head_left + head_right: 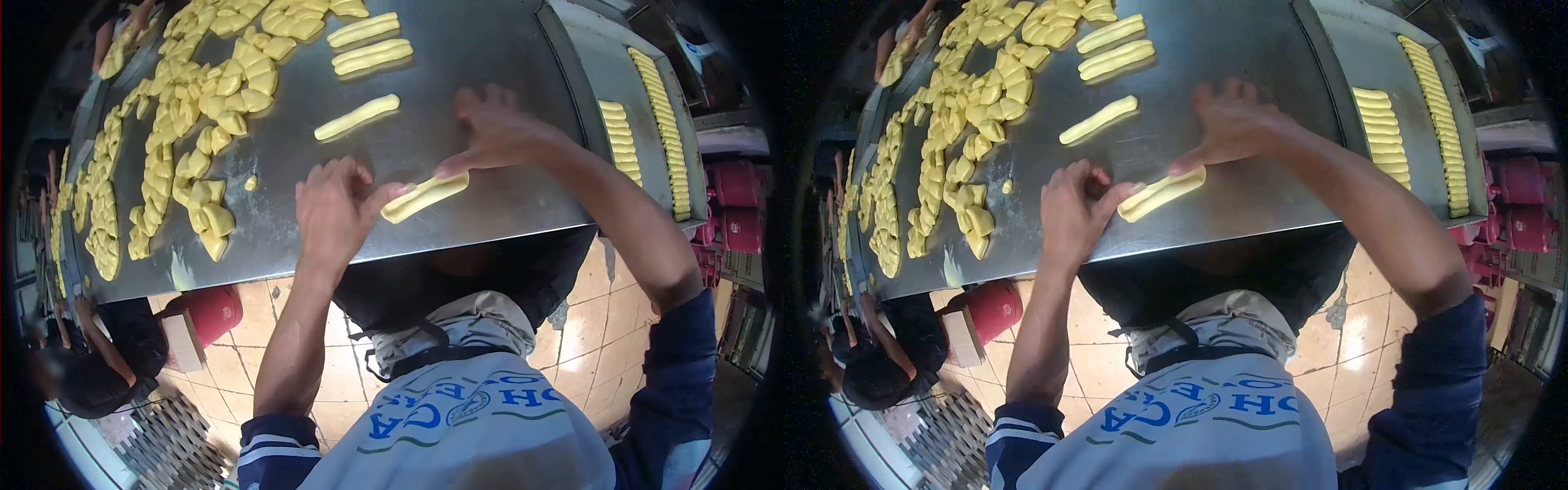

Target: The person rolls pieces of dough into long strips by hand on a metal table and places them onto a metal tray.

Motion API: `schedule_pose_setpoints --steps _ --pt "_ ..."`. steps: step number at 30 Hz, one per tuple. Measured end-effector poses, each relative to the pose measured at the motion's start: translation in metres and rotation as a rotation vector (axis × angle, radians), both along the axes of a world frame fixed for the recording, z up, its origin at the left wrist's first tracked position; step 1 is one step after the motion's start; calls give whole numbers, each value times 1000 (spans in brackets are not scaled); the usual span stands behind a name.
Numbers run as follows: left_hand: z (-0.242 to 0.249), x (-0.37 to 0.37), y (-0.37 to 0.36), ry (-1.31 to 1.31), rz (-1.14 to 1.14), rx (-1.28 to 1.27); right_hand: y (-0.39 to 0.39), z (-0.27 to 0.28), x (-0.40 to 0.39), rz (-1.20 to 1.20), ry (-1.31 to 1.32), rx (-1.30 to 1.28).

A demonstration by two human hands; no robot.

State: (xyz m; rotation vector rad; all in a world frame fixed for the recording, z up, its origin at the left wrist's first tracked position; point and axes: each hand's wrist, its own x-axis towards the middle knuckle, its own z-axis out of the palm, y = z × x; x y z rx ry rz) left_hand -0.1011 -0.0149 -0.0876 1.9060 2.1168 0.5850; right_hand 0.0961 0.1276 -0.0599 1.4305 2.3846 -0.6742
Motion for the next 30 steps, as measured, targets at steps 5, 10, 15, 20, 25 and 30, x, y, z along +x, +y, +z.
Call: schedule_pose_setpoints --steps 5,10,15,20,25,30 --pt "8 7 5 116 -33 -31 -20 4 -24 172 -46 3" --pt "-4 -5 -12 189 -32 -13 -8 3 9 46 -98 13" --pt "4 -4 -1 78 -26 -29 -2 -1 2 -3 -26 -9" --pt "-7 -18 -4 149 35 67 12 -13 33 0 117 76" --pt "14 -3 -14 152 -110 29 -8 -6 32 175 132 26" --pt "23 1 -3 98 -43 -156 -6 0 11 15 -6 37"
